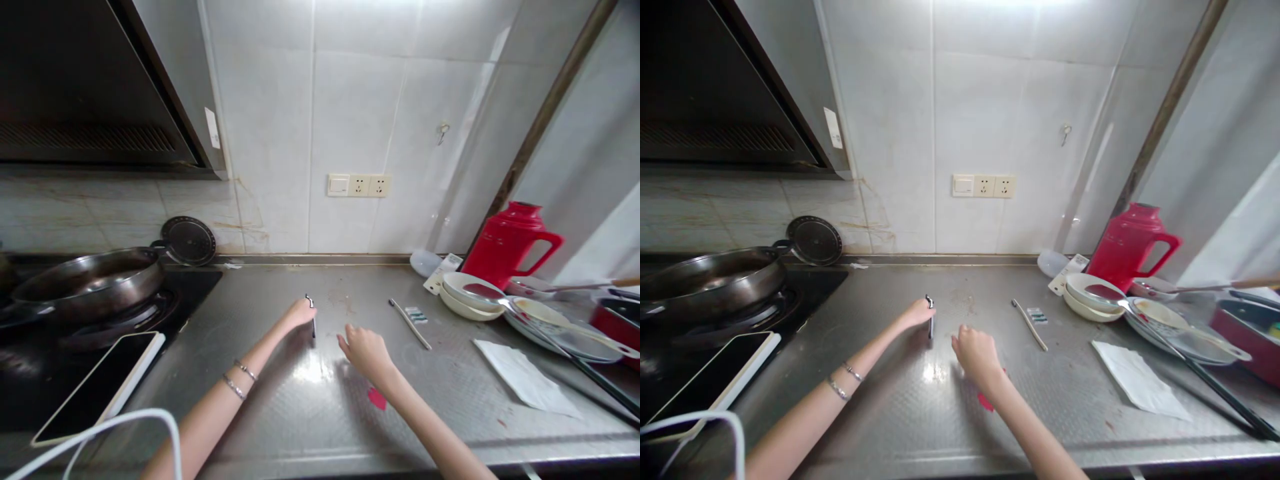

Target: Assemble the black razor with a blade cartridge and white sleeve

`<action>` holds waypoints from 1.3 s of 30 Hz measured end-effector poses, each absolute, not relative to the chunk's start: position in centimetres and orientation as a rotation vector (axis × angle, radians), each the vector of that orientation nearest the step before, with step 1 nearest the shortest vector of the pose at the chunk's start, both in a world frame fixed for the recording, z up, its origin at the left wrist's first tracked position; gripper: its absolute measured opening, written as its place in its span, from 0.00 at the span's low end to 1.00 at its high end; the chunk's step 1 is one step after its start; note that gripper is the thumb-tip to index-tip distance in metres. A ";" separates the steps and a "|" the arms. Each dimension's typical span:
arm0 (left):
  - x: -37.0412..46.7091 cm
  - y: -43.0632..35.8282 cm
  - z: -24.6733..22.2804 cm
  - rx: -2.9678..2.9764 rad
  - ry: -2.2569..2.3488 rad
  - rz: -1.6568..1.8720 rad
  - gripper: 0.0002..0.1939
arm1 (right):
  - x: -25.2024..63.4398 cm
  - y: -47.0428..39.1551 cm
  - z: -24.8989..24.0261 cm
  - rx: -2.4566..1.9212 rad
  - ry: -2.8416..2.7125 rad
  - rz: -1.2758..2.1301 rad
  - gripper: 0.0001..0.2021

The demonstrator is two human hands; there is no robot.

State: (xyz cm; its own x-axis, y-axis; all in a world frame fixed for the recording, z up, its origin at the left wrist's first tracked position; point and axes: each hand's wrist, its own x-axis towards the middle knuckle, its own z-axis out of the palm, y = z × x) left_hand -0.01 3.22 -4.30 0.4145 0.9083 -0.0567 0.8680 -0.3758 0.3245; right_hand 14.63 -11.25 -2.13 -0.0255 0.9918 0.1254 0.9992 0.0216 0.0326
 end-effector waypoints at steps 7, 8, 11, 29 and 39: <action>-1.9 6.2 -4.8 2.367 1.549 0.027 0.11 | 22.2 -11.2 -3.4 -2.414 -2.062 -0.172 0.15; -1.9 6.4 -5.0 2.363 1.552 0.024 0.12 | 23.2 -11.1 -3.5 -2.443 -2.036 -0.167 0.15; -2.0 6.3 -5.4 2.346 1.573 0.043 0.13 | 26.0 -11.0 -3.6 -2.514 -1.949 -0.110 0.15; -3.2 2.6 -6.0 2.340 1.733 0.231 0.21 | 36.9 -6.2 -5.7 -2.501 -2.037 0.283 0.17; -4.5 1.6 -5.7 2.293 1.728 0.238 0.20 | 35.0 -5.4 -6.2 -2.406 -2.128 0.268 0.15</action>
